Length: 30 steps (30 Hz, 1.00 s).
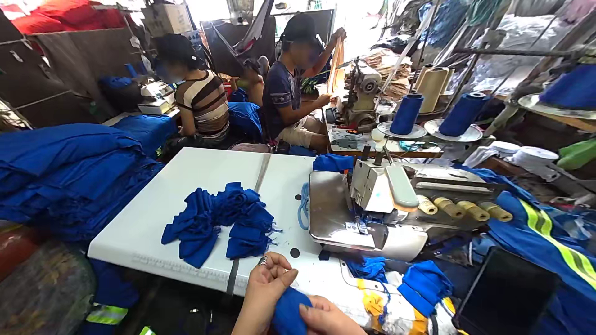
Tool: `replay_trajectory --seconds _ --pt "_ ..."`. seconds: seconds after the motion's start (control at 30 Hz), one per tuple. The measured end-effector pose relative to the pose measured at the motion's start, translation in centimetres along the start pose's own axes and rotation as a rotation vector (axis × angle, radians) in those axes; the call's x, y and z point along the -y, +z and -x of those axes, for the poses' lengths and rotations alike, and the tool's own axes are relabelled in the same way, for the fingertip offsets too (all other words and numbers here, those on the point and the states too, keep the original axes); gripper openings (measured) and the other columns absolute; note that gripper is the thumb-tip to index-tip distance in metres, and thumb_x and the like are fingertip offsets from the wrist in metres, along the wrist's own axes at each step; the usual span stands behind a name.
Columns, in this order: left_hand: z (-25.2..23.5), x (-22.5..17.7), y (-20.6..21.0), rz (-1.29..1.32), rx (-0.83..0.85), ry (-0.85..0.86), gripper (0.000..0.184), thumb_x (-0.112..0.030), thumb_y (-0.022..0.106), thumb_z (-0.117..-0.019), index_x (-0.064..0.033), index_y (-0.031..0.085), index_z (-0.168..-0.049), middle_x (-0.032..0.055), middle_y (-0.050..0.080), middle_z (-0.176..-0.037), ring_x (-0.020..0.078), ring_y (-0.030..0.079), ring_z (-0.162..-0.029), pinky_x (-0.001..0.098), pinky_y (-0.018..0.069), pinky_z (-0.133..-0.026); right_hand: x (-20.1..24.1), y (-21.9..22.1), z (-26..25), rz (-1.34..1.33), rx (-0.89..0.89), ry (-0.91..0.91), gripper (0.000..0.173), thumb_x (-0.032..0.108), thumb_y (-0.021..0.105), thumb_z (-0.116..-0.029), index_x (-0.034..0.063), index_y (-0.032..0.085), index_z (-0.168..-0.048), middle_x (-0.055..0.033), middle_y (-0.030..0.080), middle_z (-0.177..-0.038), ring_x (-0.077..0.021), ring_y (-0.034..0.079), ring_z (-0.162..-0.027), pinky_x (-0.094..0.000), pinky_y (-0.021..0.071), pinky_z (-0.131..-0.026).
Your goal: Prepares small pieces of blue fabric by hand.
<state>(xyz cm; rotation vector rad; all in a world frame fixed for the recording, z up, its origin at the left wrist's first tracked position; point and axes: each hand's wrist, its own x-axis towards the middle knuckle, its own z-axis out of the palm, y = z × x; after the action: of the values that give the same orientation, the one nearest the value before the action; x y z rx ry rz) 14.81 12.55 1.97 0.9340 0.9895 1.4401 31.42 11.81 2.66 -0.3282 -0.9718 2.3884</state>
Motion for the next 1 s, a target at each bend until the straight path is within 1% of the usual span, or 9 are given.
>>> replay_trajectory --seconds 0.17,0.23,0.37,0.5,0.6,0.7,0.77,0.87,1.0 --pt "0.4 -1.1 -1.6 -0.357 -0.133 0.373 0.011 -0.005 0.07 -0.0904 -0.0051 0.07 -0.102 0.0028 0.068 -0.103 0.0106 0.067 -0.094 0.0272 0.0589 -0.084 0.7 -0.5 -0.4 -0.01 -0.313 -0.056 0.028 0.034 0.045 -0.1079 0.0171 0.067 -0.103 0.0071 0.06 -0.071 0.0022 0.044 -0.052 -0.0158 0.036 -0.047" --pt "1.7 -2.1 -1.0 -0.216 -0.056 0.305 0.02 -0.002 0.069 -0.0915 -0.0052 0.065 -0.111 -0.0007 0.071 -0.105 0.0097 0.068 -0.098 0.0289 0.0576 -0.089 0.5 -0.6 -0.5 0.065 -0.367 -0.099 0.03 0.031 0.043 -0.1087 0.0165 0.069 -0.105 0.0068 0.062 -0.07 0.0025 0.045 -0.052 -0.0162 0.0381 -0.048" --pt "3.6 -2.4 0.5 -0.044 -0.099 -0.061 0.034 0.011 0.068 -0.0854 -0.0003 0.052 -0.112 0.0017 0.072 -0.088 0.0107 0.071 -0.081 0.032 0.0612 -0.077 0.3 0.1 -0.3 0.327 -0.386 -0.136 0.029 0.024 0.038 -0.1091 0.0135 0.064 -0.105 0.01 0.061 -0.065 0.0038 0.045 -0.05 -0.0164 0.0387 -0.048" --pt "4.4 -2.3 -1.4 -0.033 0.077 -0.196 0.011 0.005 0.066 -0.0896 -0.0031 0.069 -0.096 -0.0006 0.074 -0.085 0.0071 0.071 -0.079 0.0282 0.0603 -0.077 1.4 -0.6 0.9 0.986 -0.302 -0.133 0.027 0.021 0.048 -0.1074 -0.0022 0.061 -0.113 -0.0007 0.063 -0.077 -0.0071 0.059 -0.067 -0.029 0.0518 -0.064" --pt "4.3 -2.5 -3.1 0.082 0.2 -0.089 0.011 -0.009 0.069 -0.0932 -0.0136 0.078 -0.097 -0.0038 0.076 -0.095 0.0048 0.071 -0.088 0.0274 0.0595 -0.083 1.0 -1.9 0.9 1.4 -0.33 -0.315 0.027 0.024 0.062 -0.1018 -0.0015 0.07 -0.108 -0.0145 0.072 -0.092 -0.0238 0.072 -0.082 -0.046 0.059 -0.072" --pt "3.6 -2.5 -2.8 0.309 0.036 0.043 0.015 -0.027 0.073 -0.0932 -0.0188 0.08 -0.104 -0.0001 0.076 -0.104 0.0101 0.071 -0.099 0.0322 0.0579 -0.093 -0.8 -3.5 -0.3 1.499 -0.43 -0.618 0.02 0.021 0.065 -0.0996 0.0049 0.073 -0.108 -0.0096 0.073 -0.089 -0.0164 0.07 -0.077 -0.0339 0.0592 -0.069" --pt "2.8 -2.9 -2.1 0.523 -0.097 0.018 0.015 -0.024 0.073 -0.0933 -0.0125 0.077 -0.103 0.0088 0.076 -0.104 0.0185 0.074 -0.098 0.0371 0.0598 -0.092 -1.4 -3.2 -1.0 1.477 -0.419 -0.714 0.018 0.018 0.064 -0.1 0.0044 0.074 -0.105 -0.0089 0.074 -0.089 -0.0139 0.071 -0.081 -0.0286 0.0592 -0.074" --pt "2.4 -2.1 -2.5 0.672 0.023 -0.031 0.03 -0.019 0.067 -0.0981 -0.0072 0.066 -0.126 0.0212 0.068 -0.13 0.0343 0.071 -0.112 0.047 0.0582 -0.097 -2.1 -1.5 -1.6 1.434 -0.348 -0.714 0.019 0.018 0.066 -0.0997 0.0006 0.071 -0.093 -0.0118 0.07 -0.081 -0.0177 0.07 -0.075 -0.0305 0.0582 -0.069" --pt "2.6 -1.1 -3.2 0.542 0.052 -0.072 0.056 0.0 0.069 -0.093 -0.0042 0.046 -0.143 0.0218 0.056 -0.146 0.04 0.068 -0.117 0.0513 0.0585 -0.096 -2.7 -1.4 -1.4 1.279 -0.363 -0.602 0.02 0.014 0.063 -0.1006 -0.0025 0.072 -0.092 -0.0138 0.072 -0.087 -0.0174 0.07 -0.082 -0.031 0.0578 -0.076"
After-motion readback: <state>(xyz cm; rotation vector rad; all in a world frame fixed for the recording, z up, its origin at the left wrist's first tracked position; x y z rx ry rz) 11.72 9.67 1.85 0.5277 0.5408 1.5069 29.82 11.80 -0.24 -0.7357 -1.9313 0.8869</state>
